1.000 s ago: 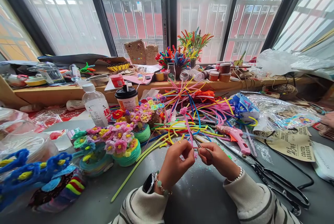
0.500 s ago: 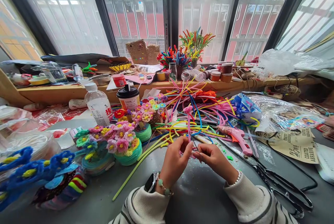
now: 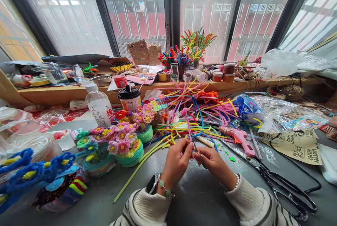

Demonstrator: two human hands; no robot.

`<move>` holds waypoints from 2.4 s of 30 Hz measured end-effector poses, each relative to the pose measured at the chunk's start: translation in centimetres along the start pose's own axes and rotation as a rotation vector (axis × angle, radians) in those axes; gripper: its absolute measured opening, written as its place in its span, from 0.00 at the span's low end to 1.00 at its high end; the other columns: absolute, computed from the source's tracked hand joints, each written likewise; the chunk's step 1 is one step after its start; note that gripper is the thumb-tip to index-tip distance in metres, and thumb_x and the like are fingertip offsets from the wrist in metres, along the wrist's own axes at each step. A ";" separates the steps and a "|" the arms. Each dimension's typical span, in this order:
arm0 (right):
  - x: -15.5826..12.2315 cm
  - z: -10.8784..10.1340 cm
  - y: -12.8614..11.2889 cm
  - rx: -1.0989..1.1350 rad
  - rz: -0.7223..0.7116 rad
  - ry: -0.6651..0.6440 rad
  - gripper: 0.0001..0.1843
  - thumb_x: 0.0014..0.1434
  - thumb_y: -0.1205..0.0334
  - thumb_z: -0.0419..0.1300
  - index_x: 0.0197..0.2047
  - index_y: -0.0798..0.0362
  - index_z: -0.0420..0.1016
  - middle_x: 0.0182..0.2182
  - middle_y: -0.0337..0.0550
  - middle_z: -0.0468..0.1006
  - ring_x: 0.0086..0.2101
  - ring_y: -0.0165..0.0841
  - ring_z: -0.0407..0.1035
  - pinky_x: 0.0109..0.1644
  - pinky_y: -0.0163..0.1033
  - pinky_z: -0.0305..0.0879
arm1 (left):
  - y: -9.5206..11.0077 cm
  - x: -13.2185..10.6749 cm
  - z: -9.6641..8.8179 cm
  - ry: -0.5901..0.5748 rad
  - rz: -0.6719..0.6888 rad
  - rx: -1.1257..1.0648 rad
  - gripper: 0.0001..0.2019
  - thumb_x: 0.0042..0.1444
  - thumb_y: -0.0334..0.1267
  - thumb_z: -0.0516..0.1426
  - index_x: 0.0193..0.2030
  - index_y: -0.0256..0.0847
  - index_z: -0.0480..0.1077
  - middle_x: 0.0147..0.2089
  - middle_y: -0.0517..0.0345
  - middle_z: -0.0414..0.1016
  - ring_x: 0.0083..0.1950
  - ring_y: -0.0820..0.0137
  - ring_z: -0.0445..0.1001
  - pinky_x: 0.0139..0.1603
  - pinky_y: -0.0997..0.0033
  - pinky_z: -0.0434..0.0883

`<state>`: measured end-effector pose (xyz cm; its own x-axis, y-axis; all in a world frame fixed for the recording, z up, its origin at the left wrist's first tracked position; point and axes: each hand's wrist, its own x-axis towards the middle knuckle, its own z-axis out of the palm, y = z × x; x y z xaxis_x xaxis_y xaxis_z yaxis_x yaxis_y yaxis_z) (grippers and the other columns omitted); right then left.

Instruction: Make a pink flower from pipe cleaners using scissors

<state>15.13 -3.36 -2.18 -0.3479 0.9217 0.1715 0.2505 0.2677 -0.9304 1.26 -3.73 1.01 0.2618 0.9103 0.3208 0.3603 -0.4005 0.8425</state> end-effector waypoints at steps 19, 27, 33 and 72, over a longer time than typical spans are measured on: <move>-0.1 -0.7 -0.6 0.114 0.067 -0.061 0.26 0.49 0.39 0.48 0.18 0.55 0.59 0.15 0.32 0.53 0.17 0.23 0.46 0.19 0.31 0.42 | 0.0 -0.1 0.1 -0.036 0.062 0.093 0.11 0.54 0.38 0.45 0.23 0.40 0.59 0.22 0.63 0.62 0.25 0.74 0.61 0.27 0.76 0.57; -0.2 -0.8 -0.5 0.096 0.090 -0.044 0.24 0.50 0.42 0.50 0.17 0.55 0.58 0.15 0.33 0.55 0.17 0.23 0.46 0.19 0.31 0.42 | -0.2 0.0 0.1 -0.014 0.055 0.121 0.11 0.54 0.37 0.45 0.23 0.40 0.60 0.21 0.62 0.63 0.24 0.74 0.61 0.27 0.75 0.58; -0.2 -1.3 -0.6 0.106 0.038 -0.100 0.25 0.50 0.40 0.48 0.19 0.55 0.60 0.16 0.32 0.51 0.18 0.23 0.44 0.19 0.31 0.40 | -0.1 -0.1 0.2 -0.055 0.085 0.066 0.11 0.54 0.37 0.46 0.24 0.40 0.61 0.22 0.62 0.63 0.25 0.74 0.62 0.27 0.76 0.59; -0.1 -1.4 -1.0 0.036 0.053 0.054 0.24 0.49 0.42 0.51 0.16 0.54 0.56 0.14 0.32 0.54 0.17 0.23 0.46 0.20 0.32 0.43 | 0.0 0.1 0.0 -0.138 0.023 -0.054 0.12 0.54 0.40 0.45 0.25 0.39 0.62 0.22 0.62 0.64 0.25 0.75 0.63 0.28 0.76 0.60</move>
<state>16.19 -3.33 -0.84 -0.2857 0.9483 0.1381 0.2344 0.2089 -0.9494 1.27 -3.69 1.06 0.3913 0.8764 0.2808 0.3048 -0.4113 0.8590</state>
